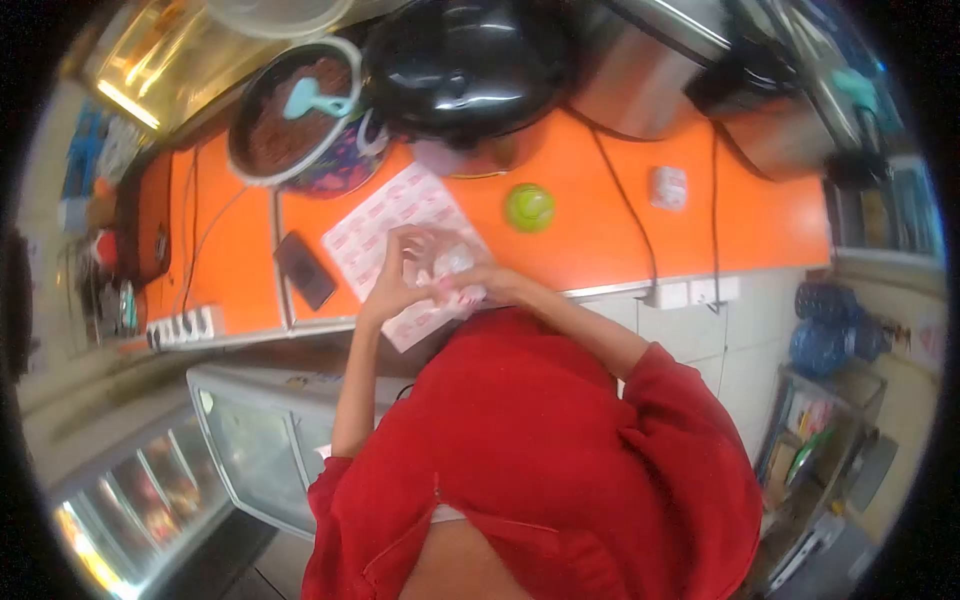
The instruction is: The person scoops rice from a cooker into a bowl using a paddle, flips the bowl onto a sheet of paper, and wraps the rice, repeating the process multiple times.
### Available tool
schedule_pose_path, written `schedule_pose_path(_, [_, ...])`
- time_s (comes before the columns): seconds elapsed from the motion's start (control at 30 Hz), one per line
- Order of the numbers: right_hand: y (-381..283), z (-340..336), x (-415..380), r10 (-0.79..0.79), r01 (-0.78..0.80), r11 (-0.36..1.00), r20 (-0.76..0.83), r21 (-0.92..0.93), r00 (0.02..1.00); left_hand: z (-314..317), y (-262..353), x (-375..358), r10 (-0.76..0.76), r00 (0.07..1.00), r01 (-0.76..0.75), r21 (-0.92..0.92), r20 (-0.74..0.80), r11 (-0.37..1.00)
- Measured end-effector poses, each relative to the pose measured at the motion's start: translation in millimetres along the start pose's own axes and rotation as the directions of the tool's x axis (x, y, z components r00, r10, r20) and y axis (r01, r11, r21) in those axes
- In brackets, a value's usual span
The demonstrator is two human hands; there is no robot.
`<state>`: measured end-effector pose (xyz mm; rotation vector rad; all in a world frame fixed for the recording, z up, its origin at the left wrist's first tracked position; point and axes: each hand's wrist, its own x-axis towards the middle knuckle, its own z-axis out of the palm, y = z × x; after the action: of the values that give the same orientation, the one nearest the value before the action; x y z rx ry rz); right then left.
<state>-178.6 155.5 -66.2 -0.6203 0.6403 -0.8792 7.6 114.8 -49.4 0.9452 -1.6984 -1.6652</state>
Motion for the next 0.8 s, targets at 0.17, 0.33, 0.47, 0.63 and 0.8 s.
schedule_pose_path(0.17, [-20,-2,-47,0.03,-0.031,0.938,-0.008,-0.345,1.0,31,42,43,-0.059,0.927,-0.208,0.639,0.37,0.741])
schedule_pose_path(0.33, [-68,-67,-99,-0.05,0.009,0.942,-0.114,-0.334,0.992,64,19,69,0.118,0.985,-0.173,0.626,0.129,0.761])
schedule_pose_path(0.47, [-87,-167,-165,-0.287,-0.078,0.923,-0.807,-0.378,0.515,57,0,55,0.151,0.985,-0.08,0.571,-0.078,0.817])
schedule_pose_path(0.63, [-49,-304,-200,-0.844,-0.741,0.136,-0.468,-0.658,0.261,33,-57,7,0.028,0.962,0.16,0.641,-0.272,0.751])
schedule_pose_path(0.8, [-81,-236,-169,-0.933,-0.921,0.167,-0.359,-0.352,-0.032,13,-88,-26,-0.099,0.962,0.258,0.728,-0.254,0.635])
